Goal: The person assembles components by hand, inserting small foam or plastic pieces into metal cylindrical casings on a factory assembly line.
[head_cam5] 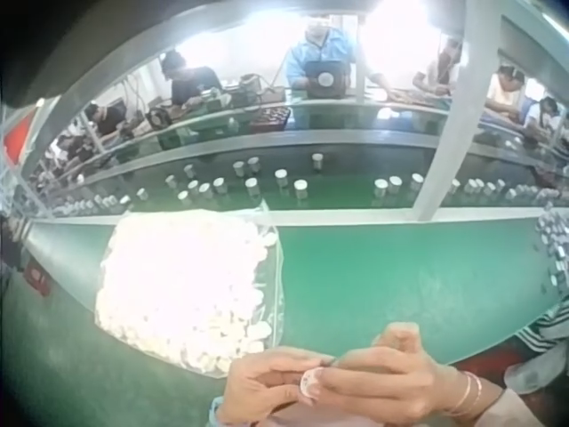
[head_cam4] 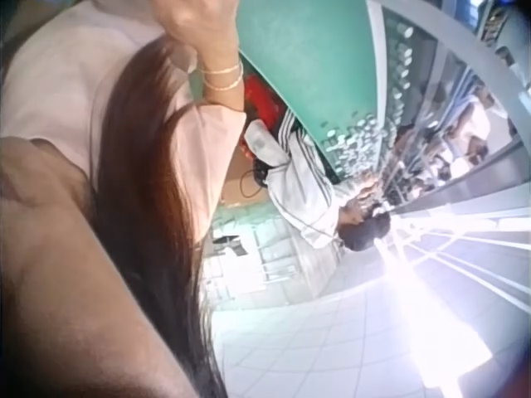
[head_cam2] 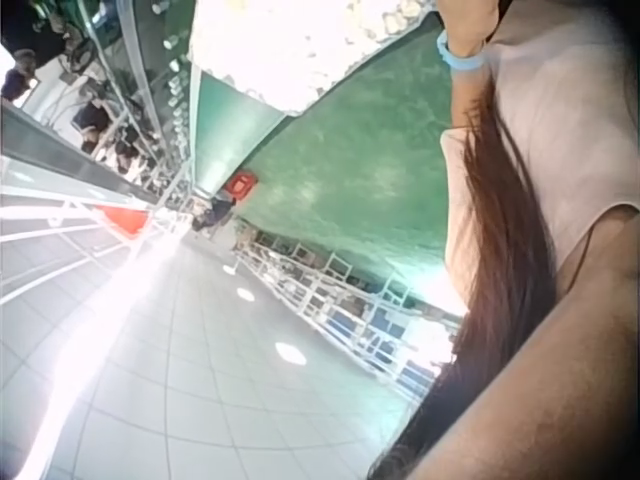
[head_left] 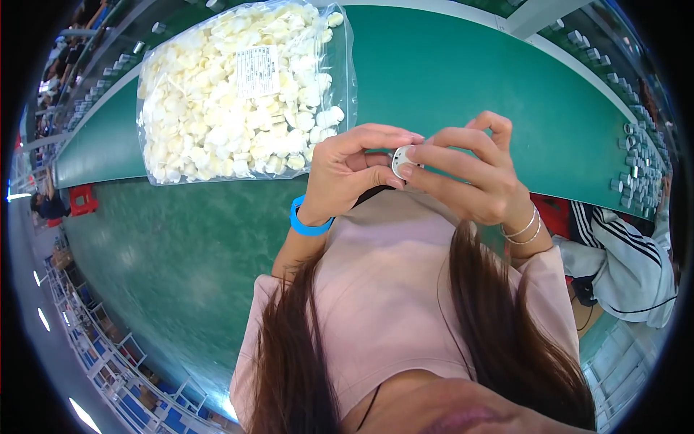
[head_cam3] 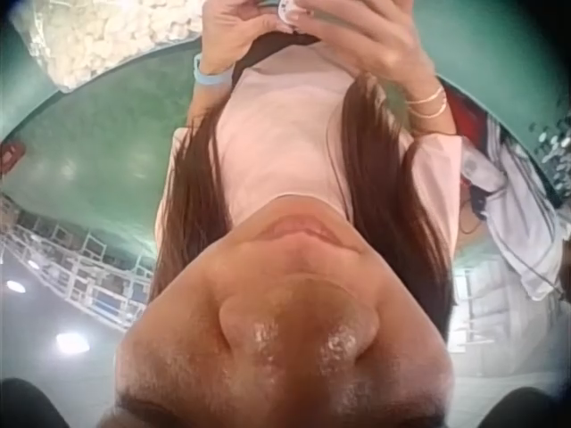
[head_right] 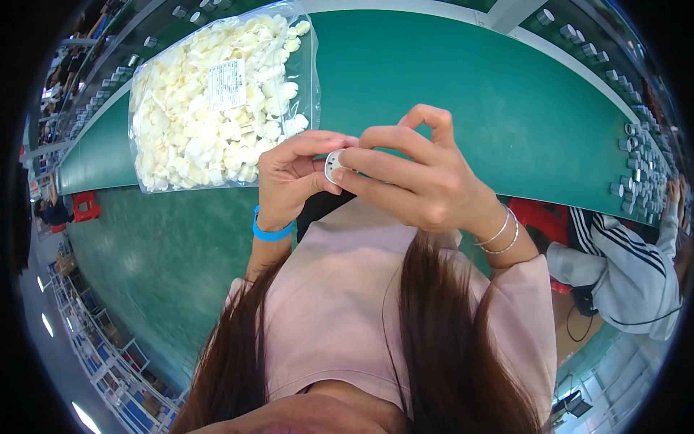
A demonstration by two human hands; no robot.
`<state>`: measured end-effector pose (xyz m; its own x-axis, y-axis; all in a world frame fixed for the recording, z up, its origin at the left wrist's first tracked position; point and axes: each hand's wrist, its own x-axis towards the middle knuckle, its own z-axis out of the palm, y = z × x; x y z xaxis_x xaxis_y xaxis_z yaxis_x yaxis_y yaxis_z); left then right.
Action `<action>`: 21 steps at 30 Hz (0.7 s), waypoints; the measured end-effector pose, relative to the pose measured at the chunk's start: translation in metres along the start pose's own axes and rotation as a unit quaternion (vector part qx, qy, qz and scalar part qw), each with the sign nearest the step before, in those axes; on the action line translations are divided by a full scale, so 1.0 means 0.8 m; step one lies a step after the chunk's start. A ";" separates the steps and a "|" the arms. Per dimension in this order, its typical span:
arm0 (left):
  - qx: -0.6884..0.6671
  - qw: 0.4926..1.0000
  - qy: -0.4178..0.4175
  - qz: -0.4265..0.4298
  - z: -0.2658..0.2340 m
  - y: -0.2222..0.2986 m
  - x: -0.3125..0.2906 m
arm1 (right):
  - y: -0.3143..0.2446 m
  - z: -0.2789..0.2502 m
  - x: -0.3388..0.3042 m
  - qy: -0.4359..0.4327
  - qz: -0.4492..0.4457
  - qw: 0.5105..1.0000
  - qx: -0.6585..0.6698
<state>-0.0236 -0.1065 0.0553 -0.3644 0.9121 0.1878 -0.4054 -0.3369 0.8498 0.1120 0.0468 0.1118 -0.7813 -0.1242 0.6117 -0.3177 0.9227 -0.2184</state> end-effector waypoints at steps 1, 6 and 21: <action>0.004 1.000 0.000 0.000 0.000 0.001 0.000 | -0.001 0.000 0.001 -0.005 0.000 1.000 -0.005; 0.004 1.000 0.022 -0.021 0.002 -0.001 -0.001 | -0.005 0.012 -0.001 -0.004 0.042 0.999 -0.013; 0.058 0.997 0.022 -0.046 -0.003 -0.005 -0.003 | 0.005 0.005 0.007 -0.060 0.048 0.997 -0.001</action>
<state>-0.0233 -0.1079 0.0506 -0.3672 0.9260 0.0873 -0.3401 -0.2211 0.9140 0.1043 0.0485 0.1109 -0.8661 -0.0782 0.4936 -0.2377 0.9333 -0.2693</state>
